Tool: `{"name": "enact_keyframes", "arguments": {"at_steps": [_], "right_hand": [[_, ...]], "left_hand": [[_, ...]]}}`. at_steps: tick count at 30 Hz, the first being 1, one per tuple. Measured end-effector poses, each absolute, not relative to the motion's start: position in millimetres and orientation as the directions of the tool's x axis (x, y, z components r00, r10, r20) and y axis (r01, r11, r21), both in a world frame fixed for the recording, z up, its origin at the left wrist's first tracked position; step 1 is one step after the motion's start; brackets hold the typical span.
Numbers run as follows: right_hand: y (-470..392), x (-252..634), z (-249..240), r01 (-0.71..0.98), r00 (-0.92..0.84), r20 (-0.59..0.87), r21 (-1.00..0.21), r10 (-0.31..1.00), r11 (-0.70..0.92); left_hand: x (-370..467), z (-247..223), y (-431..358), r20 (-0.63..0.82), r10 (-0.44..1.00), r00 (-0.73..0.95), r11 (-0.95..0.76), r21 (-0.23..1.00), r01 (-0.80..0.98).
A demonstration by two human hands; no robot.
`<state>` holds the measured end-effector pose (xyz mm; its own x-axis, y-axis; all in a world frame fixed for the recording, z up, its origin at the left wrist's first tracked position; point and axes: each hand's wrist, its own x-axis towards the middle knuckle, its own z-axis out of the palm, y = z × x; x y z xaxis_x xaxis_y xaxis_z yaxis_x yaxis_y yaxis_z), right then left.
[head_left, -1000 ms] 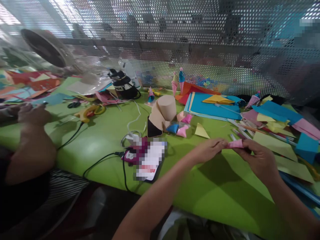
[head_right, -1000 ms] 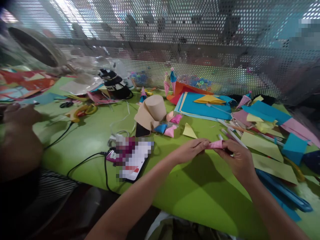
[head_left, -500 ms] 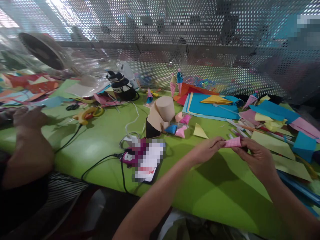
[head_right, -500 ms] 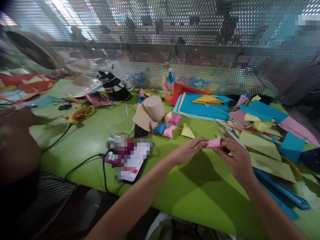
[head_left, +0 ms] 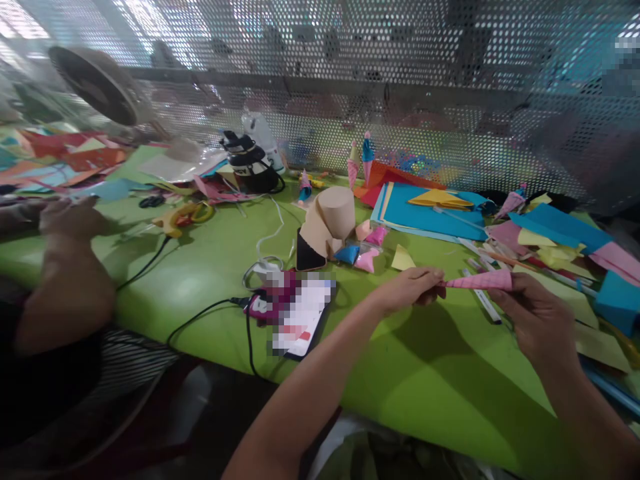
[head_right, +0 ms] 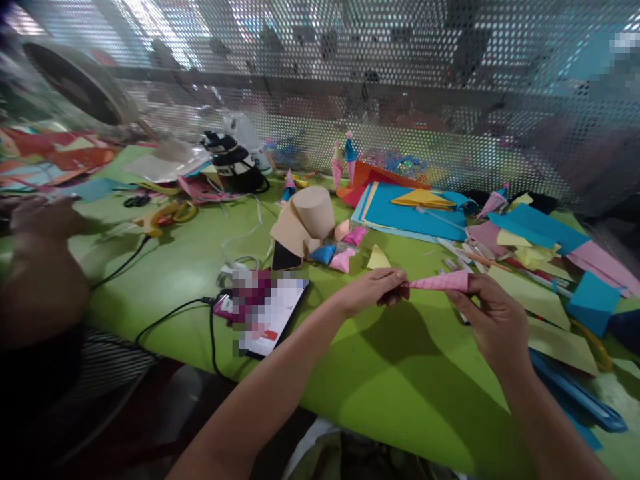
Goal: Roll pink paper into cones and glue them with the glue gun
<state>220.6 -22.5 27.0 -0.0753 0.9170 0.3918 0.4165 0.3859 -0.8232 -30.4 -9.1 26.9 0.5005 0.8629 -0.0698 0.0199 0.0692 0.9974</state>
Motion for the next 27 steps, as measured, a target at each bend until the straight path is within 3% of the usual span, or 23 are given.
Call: {"name": "enact_keyframes", "arguments": {"at_steps": [5,9,13,17,21,27], "right_hand": [[-22.0,221.0,27.0,0.437,-0.059,0.408,-0.810,0.911,0.391],[-21.3,217.0,29.2,0.463,-0.144,0.415,-0.774,0.898,0.432],[-23.0,209.2,31.7,0.500,-0.240,0.467,-0.692,0.851,0.521],[-26.9,206.7,29.1,0.476,-0.192,0.431,-0.745,0.882,0.468],[-28.5,207.3,24.5,0.373,-0.134,0.391,-0.832,0.911,0.412],[-27.9,207.3,31.3,0.344,-0.252,0.504,-0.751,0.826,0.564]], "left_hand": [[-30.0,26.1,-8.7,-0.040,0.863,0.504,0.028,0.999,0.032],[-23.7,25.8,-10.5,0.154,0.908,0.390,-0.248,0.947,0.203],[-13.9,26.1,-15.2,0.210,0.853,0.478,-0.366,0.894,0.260],[-8.8,22.4,-17.9,0.104,0.883,0.457,-0.203,0.964,0.173],[-8.0,13.5,-17.2,0.003,0.911,0.413,0.019,0.999,-0.050],[-4.5,9.0,-17.2,-0.148,0.929,0.340,0.243,0.936,-0.256]]}}
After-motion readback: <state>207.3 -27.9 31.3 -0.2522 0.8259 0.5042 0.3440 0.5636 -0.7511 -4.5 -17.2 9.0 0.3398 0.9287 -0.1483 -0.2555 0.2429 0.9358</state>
